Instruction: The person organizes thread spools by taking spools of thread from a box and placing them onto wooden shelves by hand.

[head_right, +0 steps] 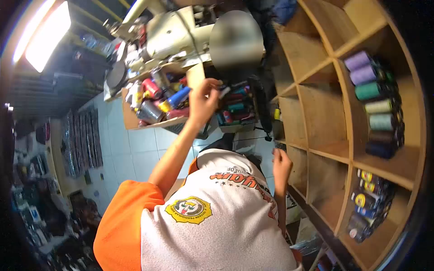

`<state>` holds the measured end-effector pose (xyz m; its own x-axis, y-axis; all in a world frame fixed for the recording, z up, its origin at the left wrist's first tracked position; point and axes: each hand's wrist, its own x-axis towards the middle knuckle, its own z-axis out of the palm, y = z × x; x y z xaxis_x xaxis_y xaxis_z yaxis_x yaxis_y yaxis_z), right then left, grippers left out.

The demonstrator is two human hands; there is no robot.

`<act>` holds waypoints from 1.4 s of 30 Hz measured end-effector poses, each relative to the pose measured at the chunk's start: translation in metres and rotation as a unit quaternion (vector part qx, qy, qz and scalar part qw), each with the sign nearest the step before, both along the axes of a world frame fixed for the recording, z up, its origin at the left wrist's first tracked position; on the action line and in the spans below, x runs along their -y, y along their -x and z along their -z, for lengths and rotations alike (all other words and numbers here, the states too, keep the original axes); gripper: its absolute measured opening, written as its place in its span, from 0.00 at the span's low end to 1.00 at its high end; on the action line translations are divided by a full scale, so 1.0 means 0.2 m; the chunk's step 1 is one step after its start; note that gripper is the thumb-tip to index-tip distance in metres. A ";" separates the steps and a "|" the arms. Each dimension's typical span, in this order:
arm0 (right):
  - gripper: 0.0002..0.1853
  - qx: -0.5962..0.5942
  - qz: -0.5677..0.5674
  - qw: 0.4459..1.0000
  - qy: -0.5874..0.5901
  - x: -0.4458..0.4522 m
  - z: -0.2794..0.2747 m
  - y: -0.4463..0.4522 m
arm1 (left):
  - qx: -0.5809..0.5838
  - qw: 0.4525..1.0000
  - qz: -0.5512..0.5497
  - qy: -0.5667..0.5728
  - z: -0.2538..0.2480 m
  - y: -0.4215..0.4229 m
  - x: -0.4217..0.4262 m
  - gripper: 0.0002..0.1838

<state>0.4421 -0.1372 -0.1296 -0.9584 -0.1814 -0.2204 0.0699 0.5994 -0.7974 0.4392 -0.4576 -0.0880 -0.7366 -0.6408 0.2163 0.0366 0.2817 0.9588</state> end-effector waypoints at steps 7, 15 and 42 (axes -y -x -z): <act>0.11 -0.042 -0.320 0.945 0.057 0.67 -0.05 0.30 | 0.411 0.850 -0.258 0.205 0.15 -0.54 0.71 0.16; 0.26 -0.255 -0.559 0.788 -0.043 1.67 0.22 0.38 | 0.493 0.784 -0.367 0.084 0.30 -0.64 0.70 0.42; 0.27 -0.057 -0.324 0.936 0.123 1.24 0.17 0.50 | 0.499 0.837 0.053 0.219 0.12 -0.78 1.32 0.48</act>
